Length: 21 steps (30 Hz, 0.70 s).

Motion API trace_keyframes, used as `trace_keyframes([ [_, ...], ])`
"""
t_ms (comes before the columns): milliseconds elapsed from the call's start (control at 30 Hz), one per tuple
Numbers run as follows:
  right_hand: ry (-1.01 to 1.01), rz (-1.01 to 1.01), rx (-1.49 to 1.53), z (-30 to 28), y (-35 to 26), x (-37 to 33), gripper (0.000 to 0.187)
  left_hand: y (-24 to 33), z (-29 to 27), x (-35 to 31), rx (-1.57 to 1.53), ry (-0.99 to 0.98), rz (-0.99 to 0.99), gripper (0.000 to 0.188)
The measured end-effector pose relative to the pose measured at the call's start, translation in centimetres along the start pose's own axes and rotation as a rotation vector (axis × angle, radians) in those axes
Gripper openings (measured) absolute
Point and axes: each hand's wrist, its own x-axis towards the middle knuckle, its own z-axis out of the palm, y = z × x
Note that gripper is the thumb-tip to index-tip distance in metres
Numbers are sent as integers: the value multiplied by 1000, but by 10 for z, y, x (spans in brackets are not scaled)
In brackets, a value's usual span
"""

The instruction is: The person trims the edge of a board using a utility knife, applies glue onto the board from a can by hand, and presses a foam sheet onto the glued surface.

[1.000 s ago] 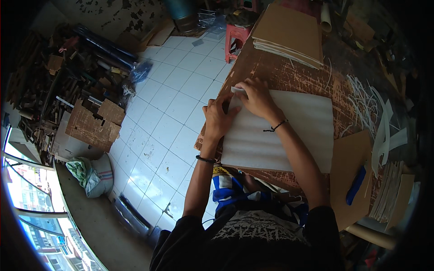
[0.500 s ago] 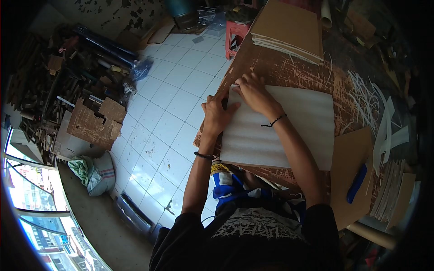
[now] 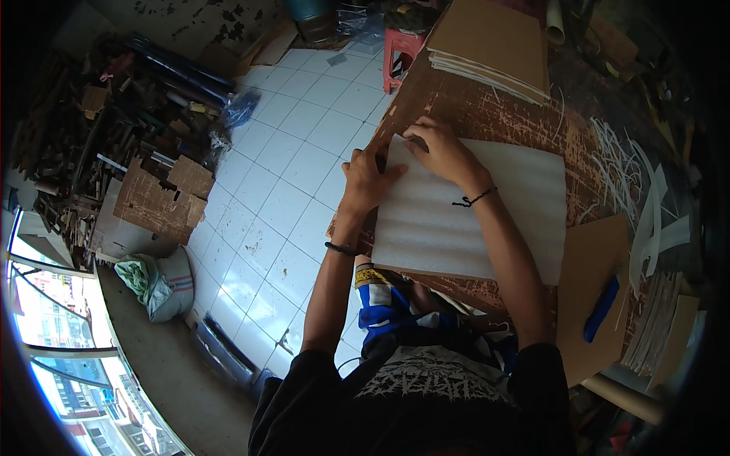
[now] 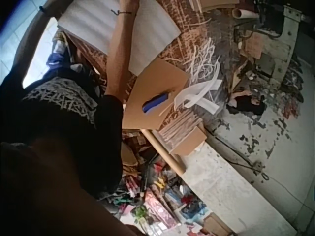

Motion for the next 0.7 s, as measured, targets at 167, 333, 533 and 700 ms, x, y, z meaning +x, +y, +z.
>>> trace_keyframes([
  [167,-65,23,64,-7,-5,2,15,10,-7,-3,-78,-29,-33,48],
  [333,-106,7,68,-17,-13,1,16,9,5,-16,64,159,281,34],
  [533,-151,67,99,-17,-15,2,14,18,7,-11,1,206,265,32],
  [700,-91,2,52,-13,-13,-1,25,13,10,-8,-27,172,227,31],
])
